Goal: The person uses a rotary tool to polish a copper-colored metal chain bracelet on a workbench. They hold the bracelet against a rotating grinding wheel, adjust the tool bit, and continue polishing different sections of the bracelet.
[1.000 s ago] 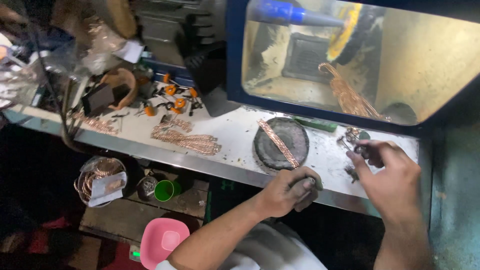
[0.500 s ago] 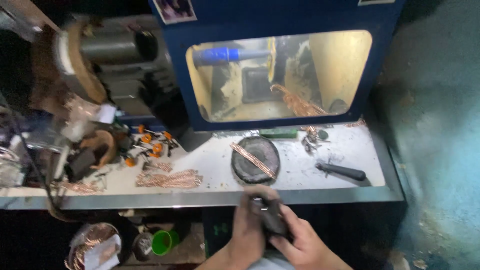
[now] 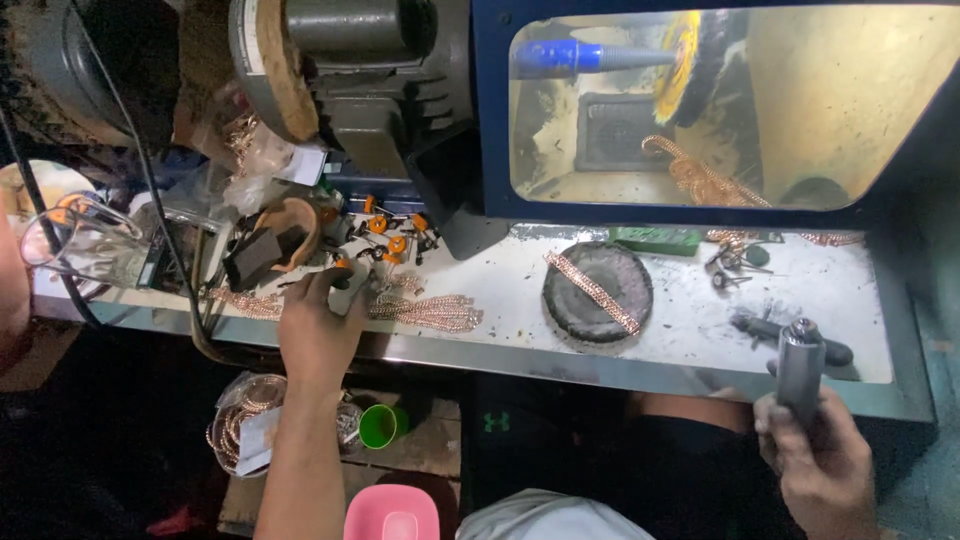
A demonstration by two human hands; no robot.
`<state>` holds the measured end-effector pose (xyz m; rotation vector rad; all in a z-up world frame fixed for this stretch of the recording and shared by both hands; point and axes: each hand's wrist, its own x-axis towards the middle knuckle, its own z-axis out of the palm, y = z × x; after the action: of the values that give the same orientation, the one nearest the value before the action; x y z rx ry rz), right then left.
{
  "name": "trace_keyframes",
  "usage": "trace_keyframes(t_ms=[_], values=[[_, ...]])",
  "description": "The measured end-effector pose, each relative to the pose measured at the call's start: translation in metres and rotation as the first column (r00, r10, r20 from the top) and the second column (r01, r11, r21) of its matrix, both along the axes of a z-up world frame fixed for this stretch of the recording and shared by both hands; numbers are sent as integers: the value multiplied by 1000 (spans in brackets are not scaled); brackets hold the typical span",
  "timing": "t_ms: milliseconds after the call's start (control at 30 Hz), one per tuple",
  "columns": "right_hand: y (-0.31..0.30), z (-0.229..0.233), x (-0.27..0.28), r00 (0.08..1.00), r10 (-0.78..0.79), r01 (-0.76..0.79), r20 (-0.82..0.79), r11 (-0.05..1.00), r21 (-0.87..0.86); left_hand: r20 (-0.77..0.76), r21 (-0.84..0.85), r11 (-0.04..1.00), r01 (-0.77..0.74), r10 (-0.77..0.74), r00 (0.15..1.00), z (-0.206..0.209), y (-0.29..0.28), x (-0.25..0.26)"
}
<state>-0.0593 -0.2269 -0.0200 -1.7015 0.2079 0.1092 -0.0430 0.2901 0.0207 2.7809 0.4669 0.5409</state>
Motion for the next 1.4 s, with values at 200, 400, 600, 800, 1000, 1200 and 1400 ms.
trace_keyframes(t_ms=[200,400,600,800,1000,1200,1400], values=[[-12,-45,19,997,0,8,-74,993,117,15,-14,1000,-22,22,1000,-30,14,12],[-3,-35,32,974,14,-51,-226,986,-158,536,-404,895,188,65,842,-20,-47,0],[23,-18,24,969,241,-232,60,965,-122,728,-653,279,704,-23,685,15,-176,59],[46,14,23,911,380,-344,163,915,-210,870,-483,71,872,-69,488,63,-238,97],[62,57,33,895,377,-361,240,926,-107,872,-290,333,897,-295,391,79,-234,100],[73,69,33,853,428,-406,298,904,-137,878,-174,374,911,-360,315,87,-229,96],[74,73,30,861,429,-411,272,903,-123,868,-189,393,900,-362,340,86,-227,87]])
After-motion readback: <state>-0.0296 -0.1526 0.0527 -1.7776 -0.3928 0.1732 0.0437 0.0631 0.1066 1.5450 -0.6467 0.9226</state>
